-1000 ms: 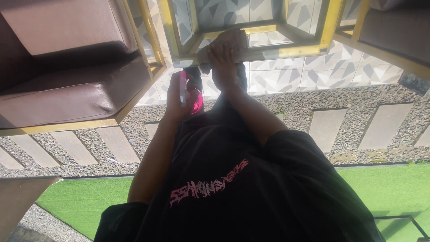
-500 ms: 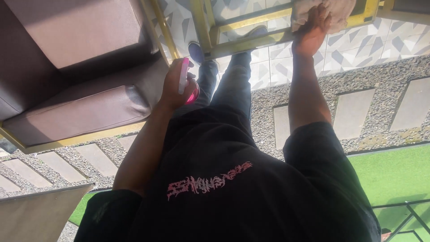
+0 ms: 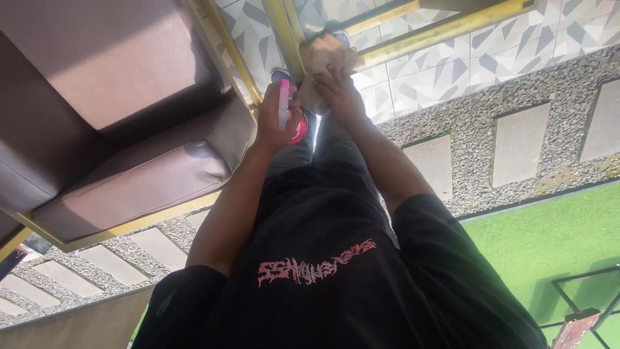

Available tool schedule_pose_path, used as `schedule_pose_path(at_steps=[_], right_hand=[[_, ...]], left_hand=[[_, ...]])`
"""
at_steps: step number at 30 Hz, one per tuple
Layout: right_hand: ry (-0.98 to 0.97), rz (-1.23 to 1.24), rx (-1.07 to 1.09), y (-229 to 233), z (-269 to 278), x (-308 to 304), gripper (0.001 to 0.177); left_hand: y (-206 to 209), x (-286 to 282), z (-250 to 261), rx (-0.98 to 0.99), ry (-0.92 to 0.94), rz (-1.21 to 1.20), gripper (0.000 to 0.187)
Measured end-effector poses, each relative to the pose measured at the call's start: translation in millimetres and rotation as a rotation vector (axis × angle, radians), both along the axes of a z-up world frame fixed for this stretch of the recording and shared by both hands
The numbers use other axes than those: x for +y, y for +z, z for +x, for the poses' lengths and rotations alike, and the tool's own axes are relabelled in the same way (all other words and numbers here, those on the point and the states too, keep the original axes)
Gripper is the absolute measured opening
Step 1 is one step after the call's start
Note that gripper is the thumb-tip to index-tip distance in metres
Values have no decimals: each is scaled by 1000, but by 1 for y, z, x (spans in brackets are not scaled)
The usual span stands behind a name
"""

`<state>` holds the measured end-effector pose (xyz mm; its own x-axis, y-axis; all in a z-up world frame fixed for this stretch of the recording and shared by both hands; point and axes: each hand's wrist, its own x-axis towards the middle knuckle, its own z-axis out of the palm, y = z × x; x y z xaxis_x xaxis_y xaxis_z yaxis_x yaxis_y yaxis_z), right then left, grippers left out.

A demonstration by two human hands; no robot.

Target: Cleaning a glass coffee table using a spray bottle and a cloth while seated on a sofa.

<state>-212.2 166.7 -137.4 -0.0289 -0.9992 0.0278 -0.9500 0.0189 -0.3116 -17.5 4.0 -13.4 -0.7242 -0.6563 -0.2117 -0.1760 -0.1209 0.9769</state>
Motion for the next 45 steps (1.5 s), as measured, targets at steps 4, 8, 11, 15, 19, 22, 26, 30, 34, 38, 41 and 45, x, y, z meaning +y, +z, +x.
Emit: schedule_pose_path(at_steps=[4,8,11,15,19,22,26,30,34,38,41,45], right_hand=[[-80,195,93,47,-82,-12,55],[-663,231,210,26,-196,3,66],[-923,56,46,55,-216,-31,64],[-898,-39,79,-4,-209,-40,50],[-998,56,-94,-3,-178,-52,85],[-956,17,-102,-5,-188,-38,87],[-865,-164,-32,27,-213,-50,97],[-1094,-142,-97,-39,-236,-82,40],[-1011,-170,-199,-72,-159,-138,21],[-152,41,-279,-25,-51,-157,70],[167,173,-344,-26,-10,-98,63],[330,37,-403,72,-37,-77,43]], left_hand=[[9,-12,-11,-38,45,-64,34],[-3,-19,-14,-122,34,-110,42],[-3,-18,-14,-212,-4,-5,53],[-24,-4,-17,-453,-103,86,39],[-26,10,-26,-456,-107,128,38],[-26,19,-31,-604,-80,192,16],[-31,28,-29,-574,14,49,17],[-29,32,-19,-404,43,-120,43],[-15,35,-11,-329,181,-102,32],[22,25,-13,-317,258,-163,24],[20,30,-17,-491,316,-144,22],[14,35,-20,-512,302,-111,26]])
